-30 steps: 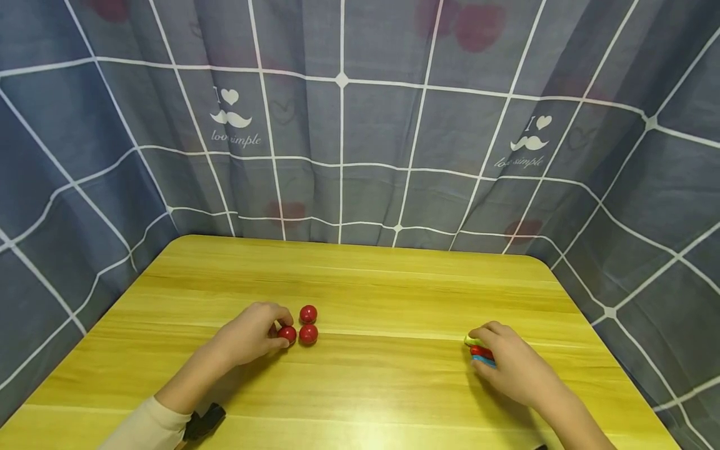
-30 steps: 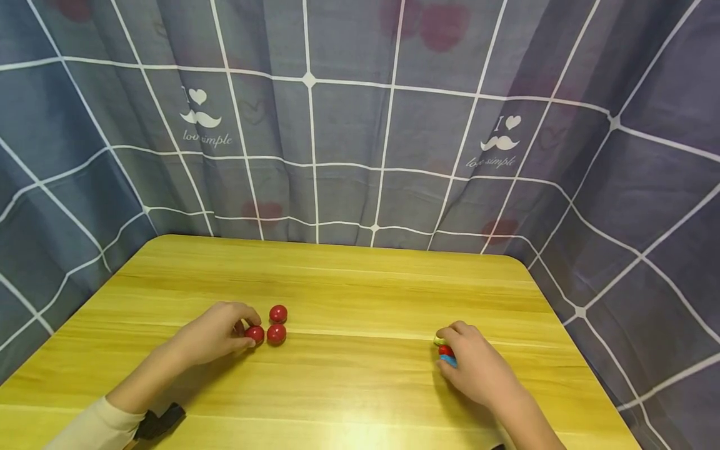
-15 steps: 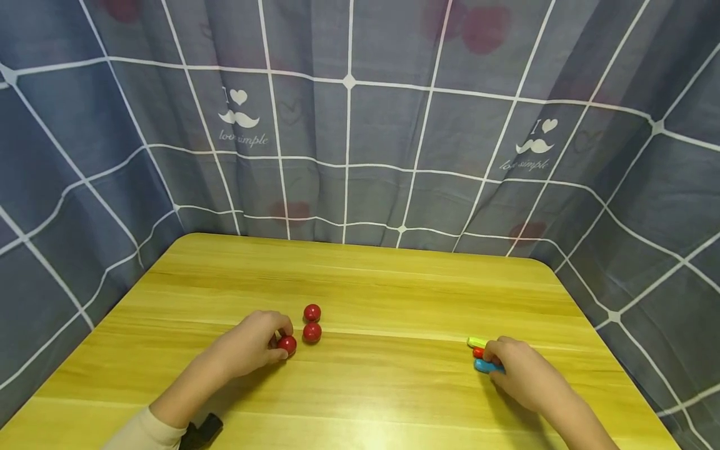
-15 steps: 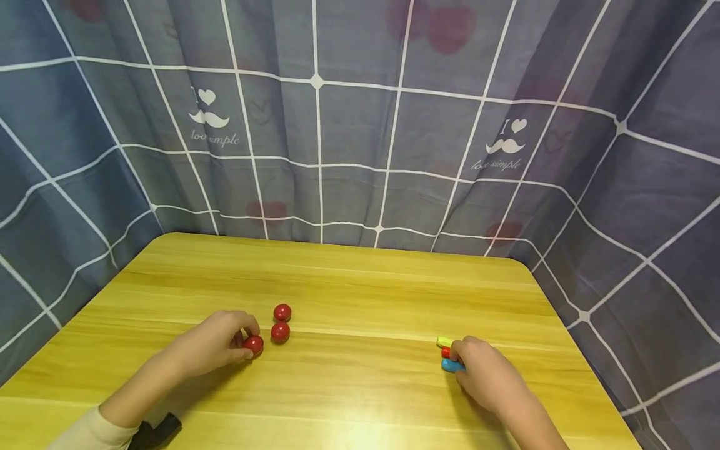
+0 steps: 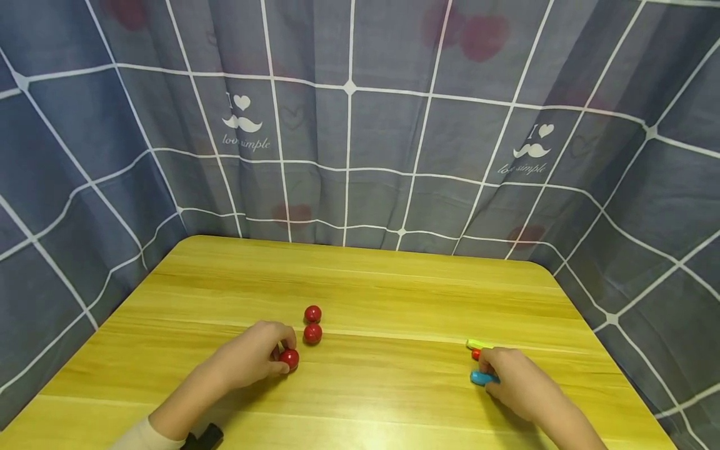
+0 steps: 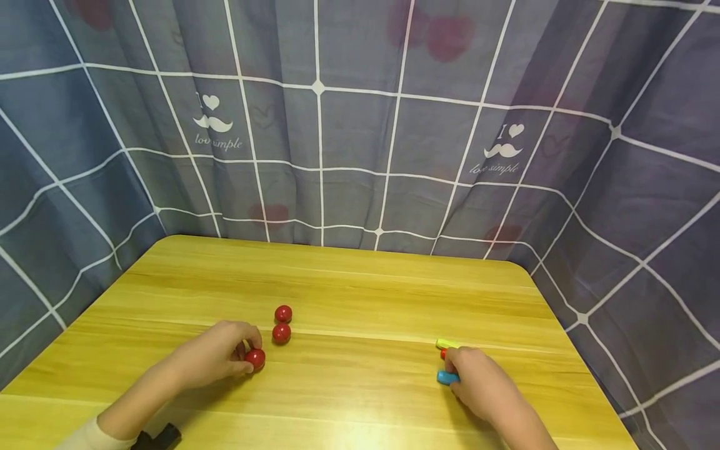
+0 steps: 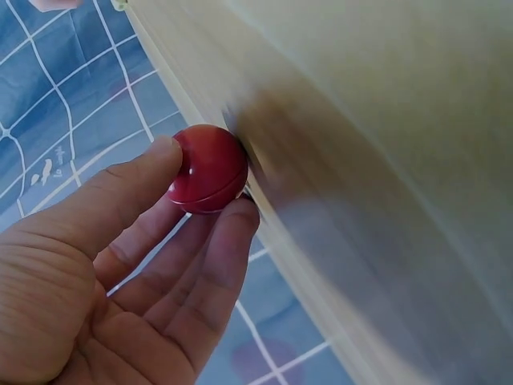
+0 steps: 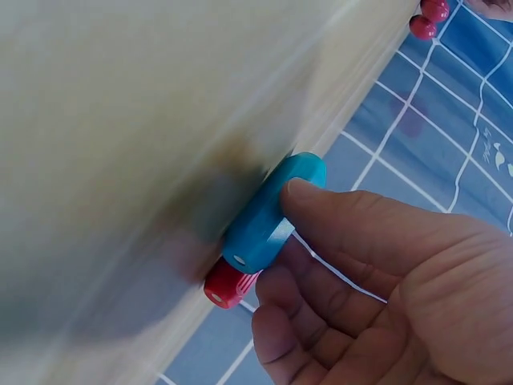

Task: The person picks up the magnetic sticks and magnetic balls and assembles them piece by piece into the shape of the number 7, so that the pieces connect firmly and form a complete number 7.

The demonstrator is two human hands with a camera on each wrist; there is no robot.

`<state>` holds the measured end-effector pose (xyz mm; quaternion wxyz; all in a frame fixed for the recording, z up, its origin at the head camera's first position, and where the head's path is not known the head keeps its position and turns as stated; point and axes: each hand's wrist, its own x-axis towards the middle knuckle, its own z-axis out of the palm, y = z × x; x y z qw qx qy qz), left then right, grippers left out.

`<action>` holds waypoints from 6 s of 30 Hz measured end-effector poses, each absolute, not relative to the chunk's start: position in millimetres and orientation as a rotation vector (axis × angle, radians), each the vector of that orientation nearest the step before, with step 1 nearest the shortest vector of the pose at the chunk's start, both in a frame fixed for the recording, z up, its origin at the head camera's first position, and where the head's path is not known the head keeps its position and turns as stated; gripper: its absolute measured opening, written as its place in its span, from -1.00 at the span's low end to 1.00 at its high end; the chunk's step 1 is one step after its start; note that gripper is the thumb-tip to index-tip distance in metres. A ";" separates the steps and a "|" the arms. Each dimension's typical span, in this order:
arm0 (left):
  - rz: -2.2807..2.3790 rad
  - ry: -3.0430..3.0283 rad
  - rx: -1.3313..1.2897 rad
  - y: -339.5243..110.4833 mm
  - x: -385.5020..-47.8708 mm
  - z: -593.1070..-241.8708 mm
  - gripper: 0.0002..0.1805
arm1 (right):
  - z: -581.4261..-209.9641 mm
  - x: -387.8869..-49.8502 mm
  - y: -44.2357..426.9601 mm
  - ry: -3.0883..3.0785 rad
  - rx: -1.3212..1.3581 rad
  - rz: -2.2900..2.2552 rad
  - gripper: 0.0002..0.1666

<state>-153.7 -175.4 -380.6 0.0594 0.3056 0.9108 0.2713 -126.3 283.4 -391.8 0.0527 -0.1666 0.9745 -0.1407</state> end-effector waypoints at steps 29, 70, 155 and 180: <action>0.840 2.663 1.034 -144.8 -140.9 -380.7 -0.74 | -390.1 -122.6 247.5 2.995 -0.743 -0.442 -0.72; 0.738 2.692 1.101 -118.2 -137.4 -379.3 -0.77 | -389.7 -126.3 166.2 2.904 -1.054 -0.458 -0.80; 0.755 2.642 1.029 -120.4 -137.1 -379.5 -0.74 | -387.0 -129.9 93.8 2.831 -1.287 -0.374 -0.88; 0.702 2.655 1.022 -125.1 -136.5 -372.3 -0.72 | -387.2 -178.0 76.1 2.949 -1.347 -0.320 -0.71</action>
